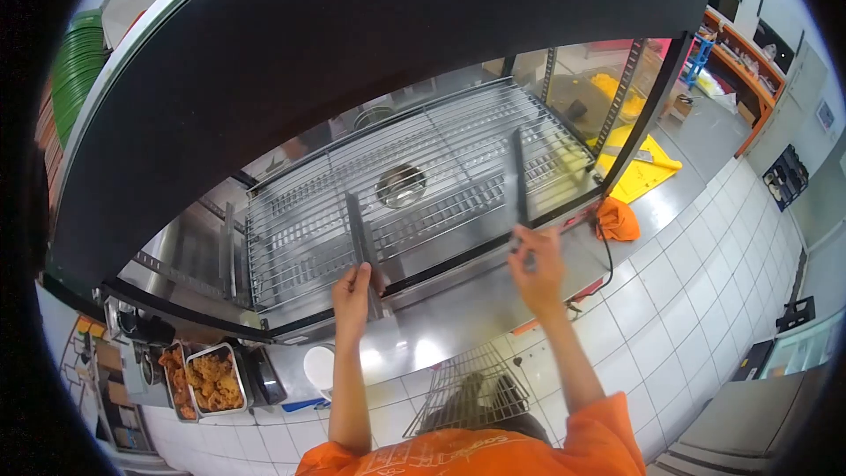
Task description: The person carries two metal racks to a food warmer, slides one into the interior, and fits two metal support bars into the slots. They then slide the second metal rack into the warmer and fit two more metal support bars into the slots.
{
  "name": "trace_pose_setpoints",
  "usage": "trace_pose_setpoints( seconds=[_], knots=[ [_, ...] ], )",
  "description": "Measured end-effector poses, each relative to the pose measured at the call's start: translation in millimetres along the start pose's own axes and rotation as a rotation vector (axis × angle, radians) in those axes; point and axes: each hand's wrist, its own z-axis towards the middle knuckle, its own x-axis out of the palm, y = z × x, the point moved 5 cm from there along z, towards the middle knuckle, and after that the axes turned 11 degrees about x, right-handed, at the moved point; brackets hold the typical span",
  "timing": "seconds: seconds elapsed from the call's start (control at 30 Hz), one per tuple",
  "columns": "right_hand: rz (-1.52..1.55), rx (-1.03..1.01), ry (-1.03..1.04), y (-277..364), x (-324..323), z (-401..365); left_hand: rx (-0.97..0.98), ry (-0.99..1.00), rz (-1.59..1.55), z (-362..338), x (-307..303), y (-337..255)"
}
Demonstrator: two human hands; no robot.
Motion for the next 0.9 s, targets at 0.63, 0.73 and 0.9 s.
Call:
trace_pose_setpoints(
  seconds=[0.63, 0.73, 0.9],
  knots=[
    [0.397, 0.404, 0.479, 0, 124, -25, 0.235, -0.086, 0.662, 54, -48, 7],
    [0.425, 0.439, 0.492, -3, 118, -22, 0.183, -0.094, 0.454, 50, -45, 13],
    [0.406, 0.444, 0.379, 1, 111, -17, 0.132, -0.132, 0.083, 34, -27, 33]
  ],
)
